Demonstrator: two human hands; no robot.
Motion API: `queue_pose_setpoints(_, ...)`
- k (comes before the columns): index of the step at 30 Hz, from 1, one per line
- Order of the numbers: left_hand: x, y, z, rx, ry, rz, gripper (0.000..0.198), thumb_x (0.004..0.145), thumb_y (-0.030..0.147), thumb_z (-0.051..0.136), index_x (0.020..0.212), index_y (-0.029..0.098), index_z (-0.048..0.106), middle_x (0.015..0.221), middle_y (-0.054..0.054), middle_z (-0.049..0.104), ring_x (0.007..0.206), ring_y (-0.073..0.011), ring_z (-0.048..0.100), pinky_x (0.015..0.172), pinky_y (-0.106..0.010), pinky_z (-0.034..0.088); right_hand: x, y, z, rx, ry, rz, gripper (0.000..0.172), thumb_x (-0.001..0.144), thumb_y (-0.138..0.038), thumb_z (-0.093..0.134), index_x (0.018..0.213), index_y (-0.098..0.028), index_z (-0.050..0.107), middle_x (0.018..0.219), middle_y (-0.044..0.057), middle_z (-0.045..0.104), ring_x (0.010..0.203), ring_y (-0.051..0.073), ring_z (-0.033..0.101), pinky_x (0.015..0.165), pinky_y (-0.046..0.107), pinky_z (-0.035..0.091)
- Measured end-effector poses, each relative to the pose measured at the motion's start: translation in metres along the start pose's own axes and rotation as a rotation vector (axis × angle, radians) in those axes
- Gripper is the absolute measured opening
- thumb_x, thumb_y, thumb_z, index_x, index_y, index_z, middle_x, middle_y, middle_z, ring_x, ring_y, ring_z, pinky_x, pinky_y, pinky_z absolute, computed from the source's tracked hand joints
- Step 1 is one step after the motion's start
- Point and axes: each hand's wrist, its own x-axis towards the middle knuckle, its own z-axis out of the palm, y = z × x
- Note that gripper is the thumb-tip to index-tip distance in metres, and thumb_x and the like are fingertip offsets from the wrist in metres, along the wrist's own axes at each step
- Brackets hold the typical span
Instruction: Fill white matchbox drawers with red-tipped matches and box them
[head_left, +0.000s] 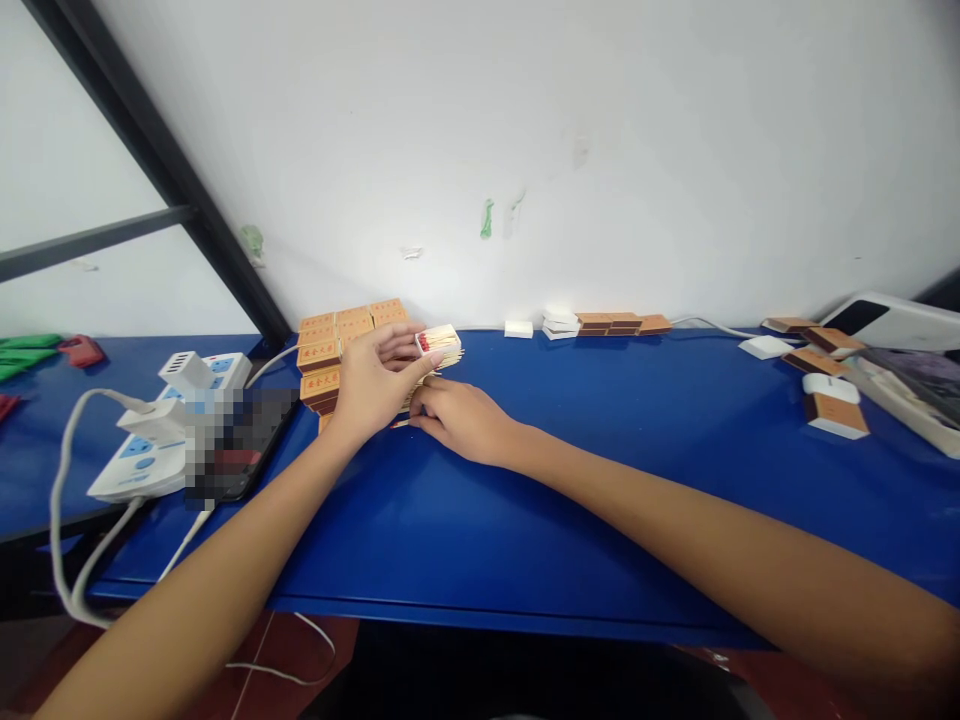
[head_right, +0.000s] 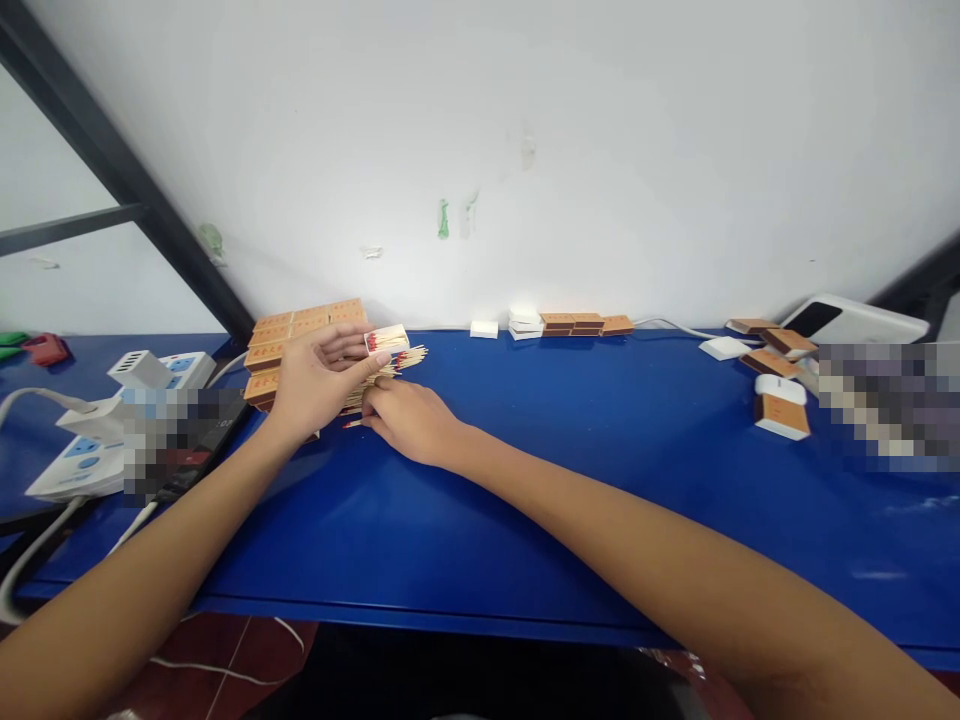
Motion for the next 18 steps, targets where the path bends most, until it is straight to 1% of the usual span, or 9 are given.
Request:
queue_pose_setpoints(4, 0.0000, 0.0006, 0.0004, 0.015, 0.005, -0.007, 0.053, 0.071, 0.035, 0.094, 0.116, 0.013, 0.075, 0.108, -0.013, 0.080, 0.099, -0.0262, 0.077, 0.089, -0.038, 0.066, -0.0002, 0.0001, 0.0004, -0.042, -0.028, -0.007, 0.009, 0.105, -0.023, 0.061, 0.106, -0.016, 0.067, 0.112, 0.009, 0.072, 0.097, 0.022, 0.068, 0.079, 0.033, 0.046)
queue_pose_setpoints(9, -0.0008, 0.0036, 0.0011, -0.002, -0.001, -0.006, 0.052, 0.072, 0.037, 0.093, 0.115, 0.013, 0.075, 0.110, -0.013, 0.081, 0.099, -0.0266, 0.078, 0.089, -0.038, 0.066, -0.0032, -0.0042, -0.0002, -0.075, -0.047, 0.010, 0.012, 0.106, -0.025, 0.058, 0.107, -0.016, 0.065, 0.115, 0.010, 0.072, 0.097, 0.022, 0.069, 0.079, 0.034, 0.048)
queue_pose_setpoints(13, -0.0008, 0.0030, 0.0015, -0.010, -0.008, -0.001, 0.053, 0.073, 0.038, 0.093, 0.116, 0.013, 0.075, 0.110, -0.013, 0.081, 0.100, -0.0275, 0.078, 0.090, -0.039, 0.066, -0.0046, -0.0082, -0.0003, -0.070, -0.031, 0.013, 0.011, 0.105, -0.024, 0.058, 0.104, -0.017, 0.066, 0.116, 0.010, 0.072, 0.097, 0.022, 0.069, 0.079, 0.034, 0.047)
queue_pose_setpoints(18, 0.0009, -0.0009, 0.0007, 0.015, 0.005, -0.001, 0.053, 0.071, 0.036, 0.094, 0.115, 0.013, 0.075, 0.107, -0.012, 0.081, 0.099, -0.0268, 0.078, 0.089, -0.039, 0.066, -0.0046, -0.0067, 0.0016, -0.038, -0.001, -0.002, 0.010, 0.104, -0.023, 0.060, 0.107, -0.019, 0.069, 0.116, 0.009, 0.072, 0.099, 0.022, 0.069, 0.079, 0.033, 0.046)
